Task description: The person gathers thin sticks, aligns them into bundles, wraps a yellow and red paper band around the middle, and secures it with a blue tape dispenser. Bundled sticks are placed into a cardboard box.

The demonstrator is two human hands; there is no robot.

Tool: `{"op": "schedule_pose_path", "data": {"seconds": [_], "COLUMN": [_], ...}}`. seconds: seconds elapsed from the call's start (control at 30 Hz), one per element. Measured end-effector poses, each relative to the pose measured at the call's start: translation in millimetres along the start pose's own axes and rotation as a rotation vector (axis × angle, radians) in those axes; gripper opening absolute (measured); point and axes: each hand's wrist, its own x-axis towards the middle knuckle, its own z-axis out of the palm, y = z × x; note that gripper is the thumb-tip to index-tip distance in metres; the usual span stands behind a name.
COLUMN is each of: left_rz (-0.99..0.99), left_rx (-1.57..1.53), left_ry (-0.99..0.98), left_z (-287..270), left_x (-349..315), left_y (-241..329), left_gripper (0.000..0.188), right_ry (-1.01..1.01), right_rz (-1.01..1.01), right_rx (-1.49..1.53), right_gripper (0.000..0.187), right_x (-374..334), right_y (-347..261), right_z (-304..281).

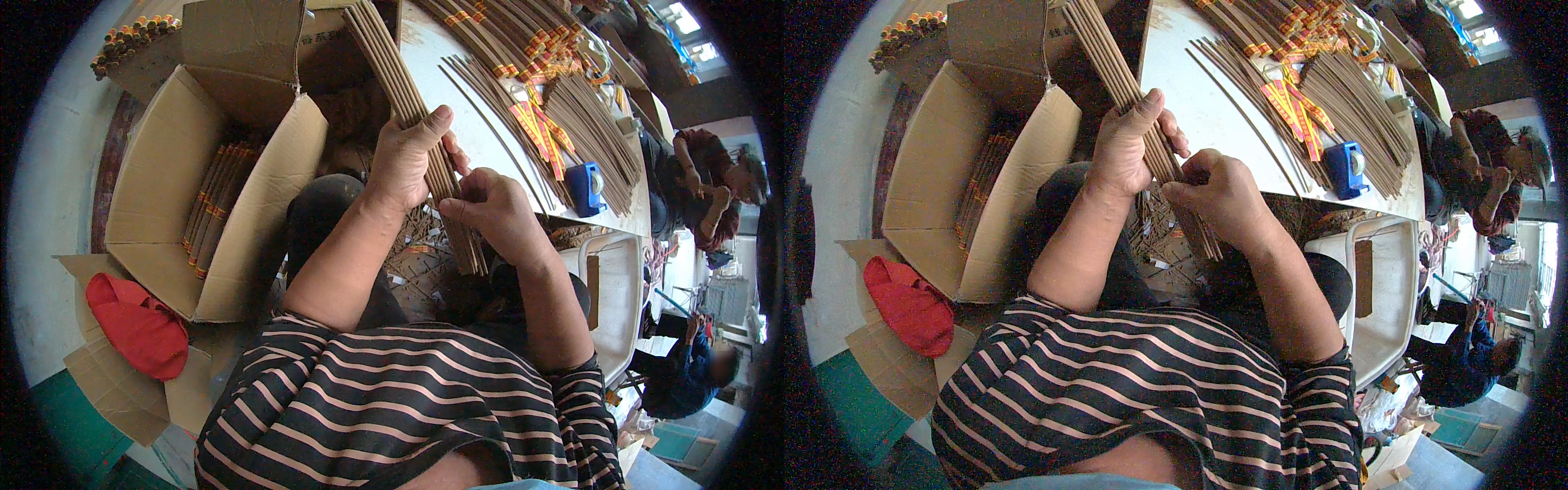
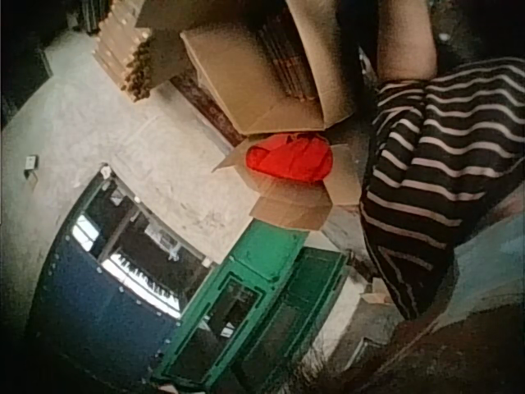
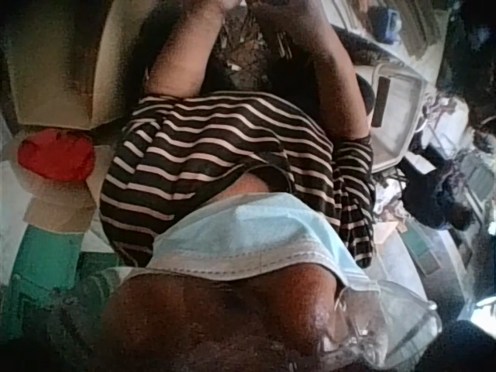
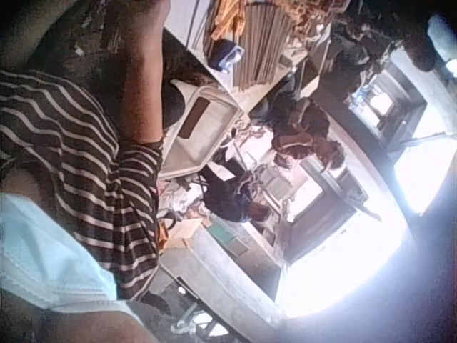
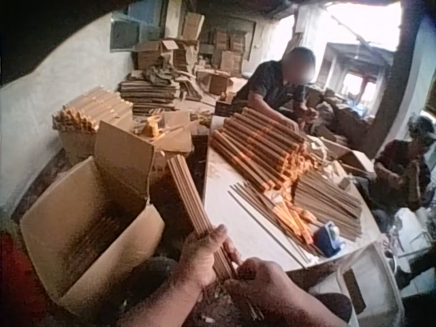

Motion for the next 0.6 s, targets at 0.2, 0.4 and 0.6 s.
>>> {"op": "schedule_pose_path", "data": {"seconds": [0.2, 0.4, 0.6], "left_rz": [-0.014, -0.025, -0.033], "left_rx": [-0.016, -0.029, -0.034], "left_ry": [0.042, 0.022, 0.041], "left_z": [0.4, 1.3, 0.1], "left_x": [0.6, -0.5, -0.1], "left_y": [0.0, 1.1, -0.2], "left_gripper": [0.026, 0.025, 0.025], "right_ry": [0.013, -0.039, -0.060], "right_rz": [-0.009, 0.001, -0.024], "right_rx": [0.087, 0.065, 0.090], "right_gripper": [0.029, 0.026, 0.025], "right_x": [1.1, 2.4, 2.7], "right_y": [4.8, 4.7, 9.4], "right_z": [2.8, -2.1, -3.1]}}
